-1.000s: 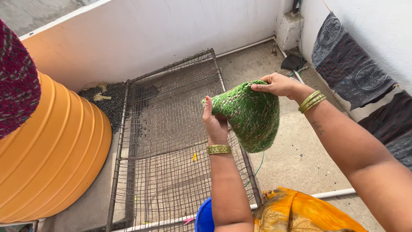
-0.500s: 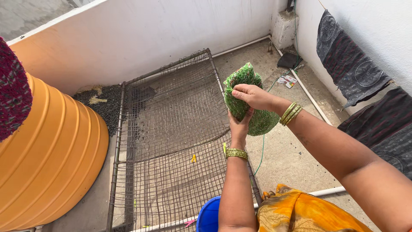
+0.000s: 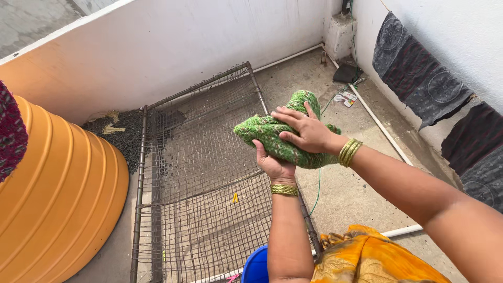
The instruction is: The person wrings out a pink mat and a green mat by hand over a blue bucket and shakes them out.
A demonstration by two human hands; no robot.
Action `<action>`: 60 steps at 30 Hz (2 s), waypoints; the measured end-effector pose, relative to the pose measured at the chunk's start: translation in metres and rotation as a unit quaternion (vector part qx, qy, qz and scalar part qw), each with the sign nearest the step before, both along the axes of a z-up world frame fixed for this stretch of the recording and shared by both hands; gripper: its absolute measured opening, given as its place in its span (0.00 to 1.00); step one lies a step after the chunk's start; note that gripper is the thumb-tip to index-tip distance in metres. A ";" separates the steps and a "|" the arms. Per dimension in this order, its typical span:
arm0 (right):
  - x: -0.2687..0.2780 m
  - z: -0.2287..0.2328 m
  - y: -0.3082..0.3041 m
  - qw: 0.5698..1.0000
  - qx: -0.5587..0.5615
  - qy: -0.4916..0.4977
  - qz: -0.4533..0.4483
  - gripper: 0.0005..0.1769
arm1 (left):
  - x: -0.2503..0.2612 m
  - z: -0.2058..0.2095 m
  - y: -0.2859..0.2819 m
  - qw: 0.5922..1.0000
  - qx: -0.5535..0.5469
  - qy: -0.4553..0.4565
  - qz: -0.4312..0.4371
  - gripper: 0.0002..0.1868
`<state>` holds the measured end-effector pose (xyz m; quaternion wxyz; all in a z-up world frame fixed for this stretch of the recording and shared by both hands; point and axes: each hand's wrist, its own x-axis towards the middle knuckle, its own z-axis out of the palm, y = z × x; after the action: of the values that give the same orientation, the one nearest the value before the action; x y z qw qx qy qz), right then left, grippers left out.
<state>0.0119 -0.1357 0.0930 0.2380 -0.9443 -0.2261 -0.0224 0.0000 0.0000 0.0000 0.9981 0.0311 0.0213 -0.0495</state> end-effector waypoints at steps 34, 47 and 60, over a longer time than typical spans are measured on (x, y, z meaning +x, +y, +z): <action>0.013 0.048 -0.098 0.645 0.753 0.121 0.054 0.36 | 0.046 -0.032 0.009 0.946 0.271 -0.163 -0.074 0.60; 0.001 0.027 -0.107 0.817 0.571 0.069 0.047 0.43 | 0.086 0.069 -0.060 0.857 0.438 -0.269 0.001 0.35; -0.001 0.050 -0.127 0.949 0.181 -0.240 -0.093 0.35 | 0.037 0.111 -0.096 0.490 0.744 -0.368 0.266 0.73</action>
<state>0.0112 -0.2624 0.1430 0.3409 -0.8689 -0.1794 -0.3108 0.0368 -0.0964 0.1112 0.4871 0.7706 -0.3114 0.2683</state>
